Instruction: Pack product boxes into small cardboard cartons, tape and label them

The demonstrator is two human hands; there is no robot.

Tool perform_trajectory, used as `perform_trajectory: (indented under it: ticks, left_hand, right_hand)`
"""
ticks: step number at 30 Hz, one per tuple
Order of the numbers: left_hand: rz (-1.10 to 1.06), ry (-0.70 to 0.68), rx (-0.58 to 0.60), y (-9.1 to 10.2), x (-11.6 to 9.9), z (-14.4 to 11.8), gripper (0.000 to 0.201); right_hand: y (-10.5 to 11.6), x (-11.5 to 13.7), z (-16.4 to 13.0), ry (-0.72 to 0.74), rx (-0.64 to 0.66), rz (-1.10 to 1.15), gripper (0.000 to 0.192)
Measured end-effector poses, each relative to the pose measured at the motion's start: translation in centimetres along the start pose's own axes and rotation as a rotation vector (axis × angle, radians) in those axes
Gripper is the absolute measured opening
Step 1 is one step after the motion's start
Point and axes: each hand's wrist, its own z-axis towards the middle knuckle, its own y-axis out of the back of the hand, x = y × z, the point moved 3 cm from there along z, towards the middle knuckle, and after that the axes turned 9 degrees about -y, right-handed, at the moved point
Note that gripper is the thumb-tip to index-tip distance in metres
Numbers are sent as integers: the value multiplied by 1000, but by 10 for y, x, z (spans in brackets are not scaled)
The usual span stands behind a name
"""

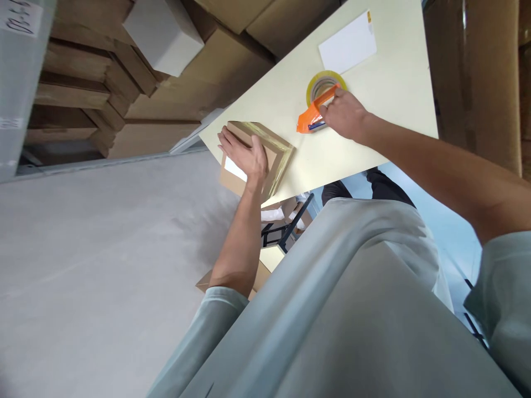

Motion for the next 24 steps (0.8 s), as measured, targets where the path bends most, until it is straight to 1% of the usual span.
perform_trajectory:
  ticks: [3,5,8,12,15,17,20,22,24]
  left_hand:
    - [6,-41,38,2,-2,-4,75]
    - [20,-71,65,4,-5,-9,81]
    - [29,-147,116,5,-12,-20,91]
    - [5,-216,149,5,-19,-30,95]
    - [-34,-221,149,4,-23,-32,95]
    - [-63,-225,139,4,-25,-31,93]
    - [-105,-245,108,6,-28,-31,93]
    - [-146,-257,92,6,-29,-32,92]
    - [-192,-279,85,5,-31,-33,93]
  right_hand:
    - [-8,9,16,-22,-18,161,39]
    - [-13,15,21,-19,-19,194,40]
    - [-19,26,19,35,17,99,37]
    - [-19,35,7,103,98,-39,33]
    - [-8,45,-3,92,116,-105,36]
    - [3,58,-10,50,104,-138,39]
    - [20,91,-21,-36,135,-142,41]
    - [32,114,-25,-128,187,-115,41]
    - [45,131,-27,-218,212,-108,41]
